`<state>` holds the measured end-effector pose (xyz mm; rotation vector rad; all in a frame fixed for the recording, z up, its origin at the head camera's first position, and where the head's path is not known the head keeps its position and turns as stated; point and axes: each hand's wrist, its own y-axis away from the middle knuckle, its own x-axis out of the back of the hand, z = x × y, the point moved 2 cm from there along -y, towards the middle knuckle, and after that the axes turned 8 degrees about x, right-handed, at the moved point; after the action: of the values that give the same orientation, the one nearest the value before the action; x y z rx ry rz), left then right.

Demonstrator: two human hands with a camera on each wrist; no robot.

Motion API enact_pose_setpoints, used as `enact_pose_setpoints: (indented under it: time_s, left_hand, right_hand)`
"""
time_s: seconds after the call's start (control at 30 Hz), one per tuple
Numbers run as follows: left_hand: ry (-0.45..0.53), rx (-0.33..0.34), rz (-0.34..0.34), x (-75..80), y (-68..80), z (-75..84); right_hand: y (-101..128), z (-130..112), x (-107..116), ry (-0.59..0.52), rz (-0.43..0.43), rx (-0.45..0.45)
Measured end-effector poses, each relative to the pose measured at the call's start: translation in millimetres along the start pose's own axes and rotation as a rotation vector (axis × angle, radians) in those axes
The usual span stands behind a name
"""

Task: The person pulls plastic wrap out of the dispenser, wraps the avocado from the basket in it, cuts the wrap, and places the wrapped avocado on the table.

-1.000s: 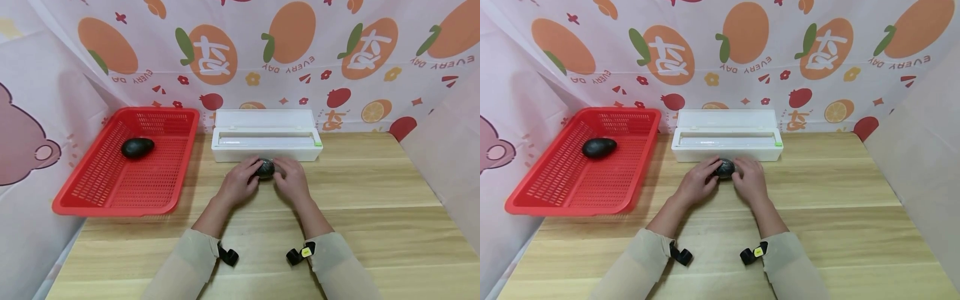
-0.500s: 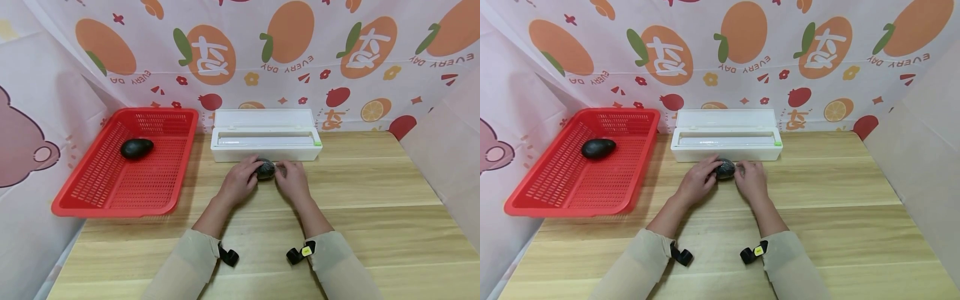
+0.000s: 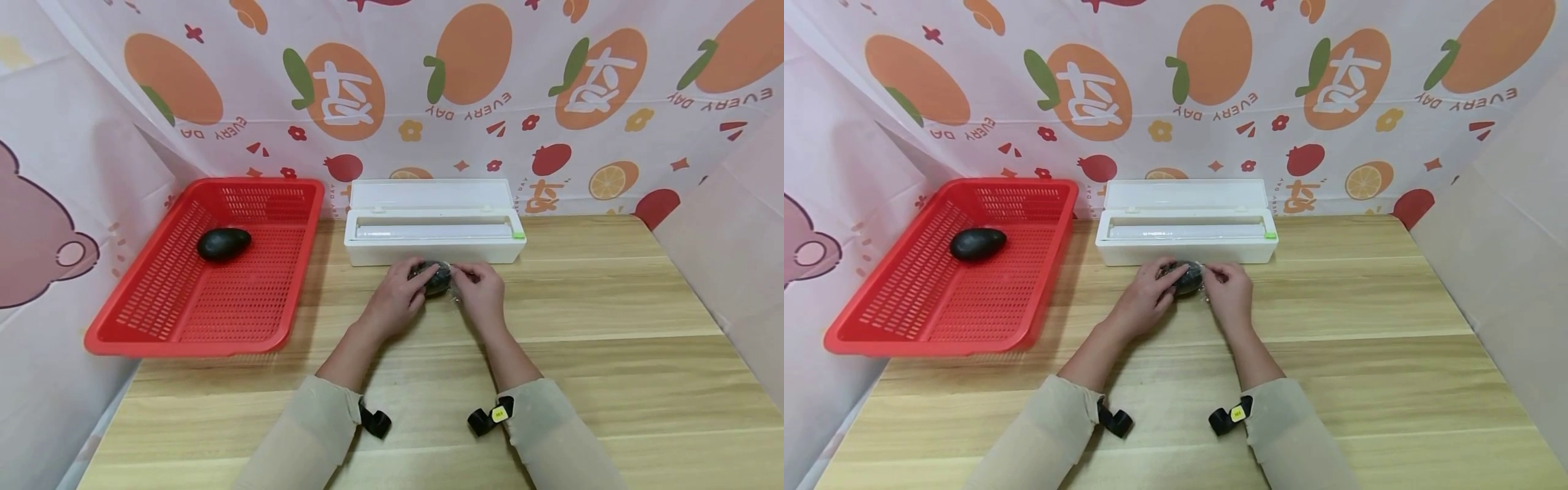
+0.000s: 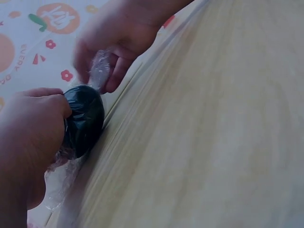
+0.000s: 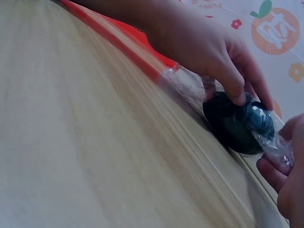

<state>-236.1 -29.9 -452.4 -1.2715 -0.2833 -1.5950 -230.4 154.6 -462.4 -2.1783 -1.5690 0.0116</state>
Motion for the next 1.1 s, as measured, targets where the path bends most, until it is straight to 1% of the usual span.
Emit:
enact_pose_setpoints:
  time_s: [0.13,0.23,0.3,0.37,0.47,0.53,0.6,0.73,0.83,0.93,1.0,1.1]
  left_hand:
    - [0.01,0.044,-0.001,0.0,0.0,0.1]
    - [0.011,0.089,0.001,-0.3,-0.2,-1.2]
    - [0.009,0.108,0.003,-0.5,-0.6,-1.9]
    - [0.014,0.111,0.006,-0.4,-1.0,-1.9]
    - [0.014,0.099,0.0,-0.5,-1.3,-1.9]
    - [0.019,0.094,-0.012,-0.5,-1.1,-1.9]
    - [0.031,0.098,-0.026,-0.6,-0.5,-2.3]
    - [0.06,0.096,-0.036,-1.1,0.7,-3.1]
    - [0.067,0.08,-0.012,-1.6,0.8,-4.3]
    - [0.074,0.067,0.02,-1.2,0.5,-5.3]
    - [0.085,0.07,0.032,-0.7,0.9,-5.7]
    - [0.137,0.096,0.035,-0.1,1.3,-6.2]
  right_hand:
    - [2.7,-3.9,0.0,-0.16,0.027,-0.035]
    - [3.3,-4.9,-0.3,-0.21,0.015,-0.005]
    - [3.0,-5.2,-0.7,-0.186,-0.004,0.051]
    - [2.5,-4.9,-1.1,-0.118,-0.027,0.123]
    - [2.2,-5.5,-1.3,-0.025,-0.067,0.217]
    - [2.5,-5.7,-1.6,0.008,-0.099,0.252]
    - [2.8,-5.4,-1.9,0.015,-0.129,0.258]
    - [3.8,-4.3,-3.0,0.003,-0.19,0.233]
    - [3.3,-2.4,-4.0,0.001,-0.232,0.219]
    - [2.6,-0.3,-4.3,0.0,-0.254,0.216]
    - [2.6,0.8,-4.6,-0.007,-0.266,0.219]
    - [3.5,0.7,-4.7,-0.002,-0.266,0.246]
